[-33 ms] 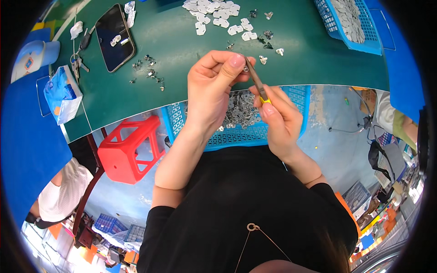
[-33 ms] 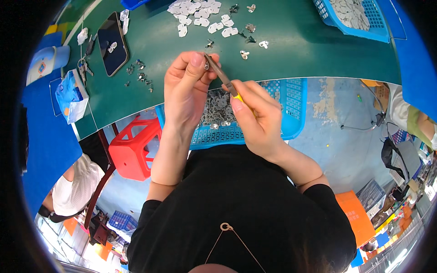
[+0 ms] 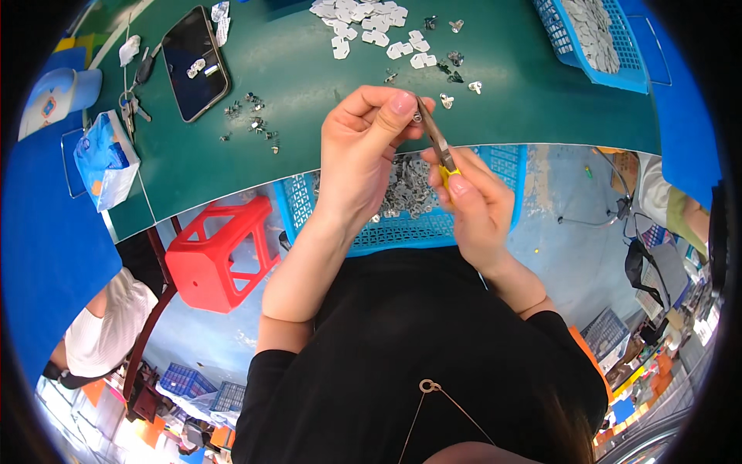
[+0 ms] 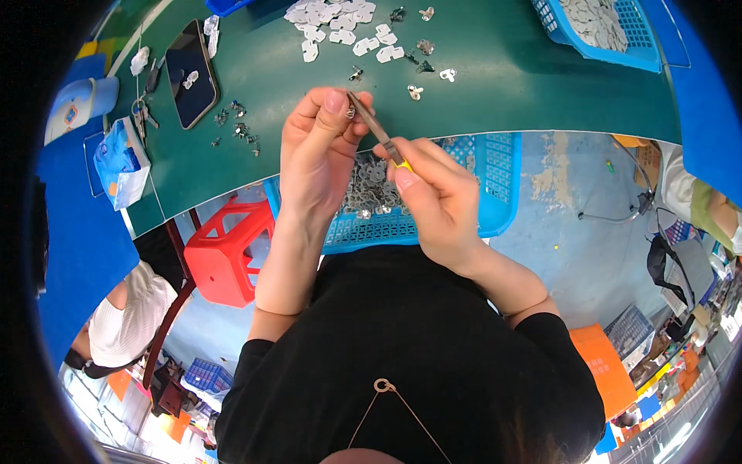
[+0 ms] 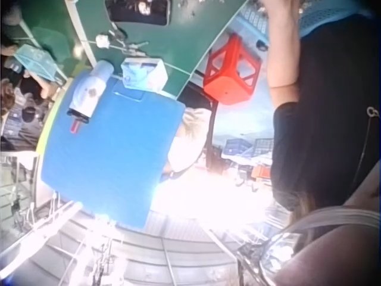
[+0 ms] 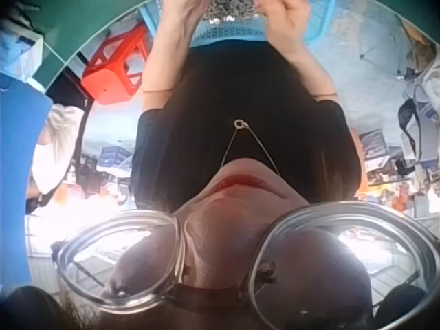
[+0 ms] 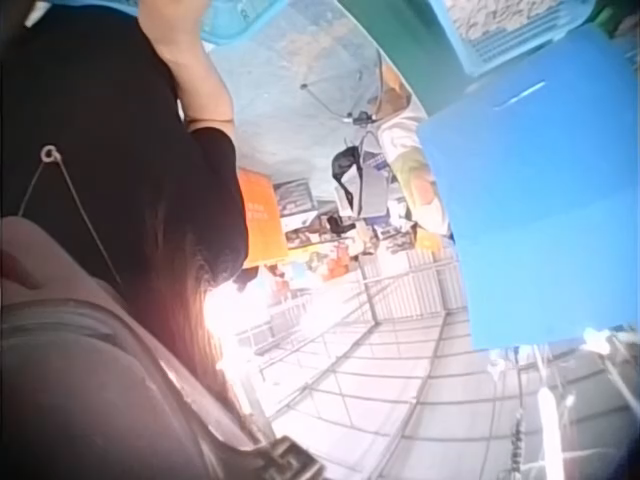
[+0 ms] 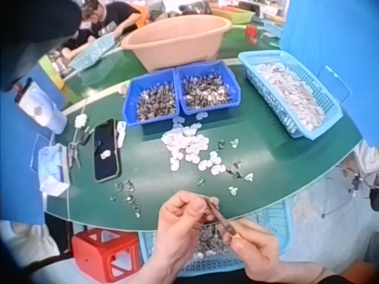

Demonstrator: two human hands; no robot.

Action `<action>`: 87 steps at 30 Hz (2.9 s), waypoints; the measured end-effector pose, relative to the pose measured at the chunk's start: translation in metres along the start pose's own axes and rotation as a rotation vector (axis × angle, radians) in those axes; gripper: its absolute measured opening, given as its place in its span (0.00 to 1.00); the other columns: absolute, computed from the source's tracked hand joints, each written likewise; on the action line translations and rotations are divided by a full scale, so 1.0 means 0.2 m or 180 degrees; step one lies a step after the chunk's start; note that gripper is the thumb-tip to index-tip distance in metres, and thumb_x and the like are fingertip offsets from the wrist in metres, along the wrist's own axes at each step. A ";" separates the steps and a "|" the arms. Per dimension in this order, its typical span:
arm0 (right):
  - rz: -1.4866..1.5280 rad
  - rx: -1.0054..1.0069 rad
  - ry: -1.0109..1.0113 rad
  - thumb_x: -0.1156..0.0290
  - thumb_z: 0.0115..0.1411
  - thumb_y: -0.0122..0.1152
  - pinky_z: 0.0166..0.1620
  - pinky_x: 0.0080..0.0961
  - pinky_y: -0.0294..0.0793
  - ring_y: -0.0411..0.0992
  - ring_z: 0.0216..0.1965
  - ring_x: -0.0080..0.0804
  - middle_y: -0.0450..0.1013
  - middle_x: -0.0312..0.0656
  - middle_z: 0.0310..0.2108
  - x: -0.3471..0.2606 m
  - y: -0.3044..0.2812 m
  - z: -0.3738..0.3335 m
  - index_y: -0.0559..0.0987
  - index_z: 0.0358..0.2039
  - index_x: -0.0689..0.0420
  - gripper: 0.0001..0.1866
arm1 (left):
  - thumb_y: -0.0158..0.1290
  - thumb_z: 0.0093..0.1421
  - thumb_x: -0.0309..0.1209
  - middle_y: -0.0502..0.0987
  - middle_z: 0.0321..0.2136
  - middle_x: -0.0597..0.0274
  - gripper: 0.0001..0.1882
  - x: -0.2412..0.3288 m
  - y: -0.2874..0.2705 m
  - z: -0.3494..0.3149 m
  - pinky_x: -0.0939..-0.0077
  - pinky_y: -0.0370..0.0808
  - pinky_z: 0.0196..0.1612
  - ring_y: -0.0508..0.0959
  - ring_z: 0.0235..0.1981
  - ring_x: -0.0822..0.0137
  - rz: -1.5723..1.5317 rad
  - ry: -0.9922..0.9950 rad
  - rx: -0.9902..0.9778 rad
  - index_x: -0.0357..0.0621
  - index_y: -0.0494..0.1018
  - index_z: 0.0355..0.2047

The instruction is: Assembling small metal components onto white bases using needle-nose pliers.

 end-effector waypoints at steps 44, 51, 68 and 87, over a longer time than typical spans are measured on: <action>0.0830 0.0478 0.0443 0.59 0.59 0.41 0.24 0.14 0.58 0.63 0.30 0.22 0.66 0.44 0.36 0.05 -0.29 -0.02 0.64 0.51 0.74 0.29 | 0.56 0.45 0.28 0.74 0.27 0.72 0.04 0.08 0.37 0.01 0.75 0.72 0.24 0.74 0.29 0.69 0.5439 0.2668 -0.0532 0.48 0.73 0.24; 0.0555 0.0305 0.0288 0.68 0.60 0.44 0.24 0.11 0.56 0.60 0.27 0.16 0.66 0.39 0.35 0.12 -0.24 0.00 0.67 0.50 0.70 0.21 | 0.56 0.47 0.26 0.75 0.29 0.66 0.06 0.09 0.30 -0.01 0.72 0.73 0.27 0.76 0.28 0.64 0.4915 0.2550 -0.0568 0.45 0.72 0.28; -0.0042 0.0391 -0.0097 0.71 0.59 0.45 0.25 0.12 0.58 0.62 0.27 0.18 0.68 0.41 0.36 0.04 -0.20 -0.01 0.70 0.49 0.69 0.20 | 0.59 0.47 0.21 0.79 0.29 0.57 0.06 0.20 0.19 -0.03 0.78 0.75 0.32 0.79 0.30 0.66 0.3232 0.2055 0.0018 0.38 0.77 0.28; -0.0270 0.0355 -0.0189 0.74 0.59 0.46 0.24 0.10 0.57 0.60 0.25 0.14 0.68 0.38 0.33 -0.01 -0.14 -0.02 0.72 0.47 0.68 0.17 | 0.58 0.50 0.18 0.78 0.31 0.54 0.06 0.16 0.12 -0.06 0.82 0.77 0.35 0.78 0.31 0.72 0.2022 0.1567 0.0243 0.32 0.76 0.30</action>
Point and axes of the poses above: each hand's wrist, its own z-axis towards the middle knuckle, its own y-axis out of the palm, x = y × z, the point moved 10 cm from there along z, towards the middle knuckle
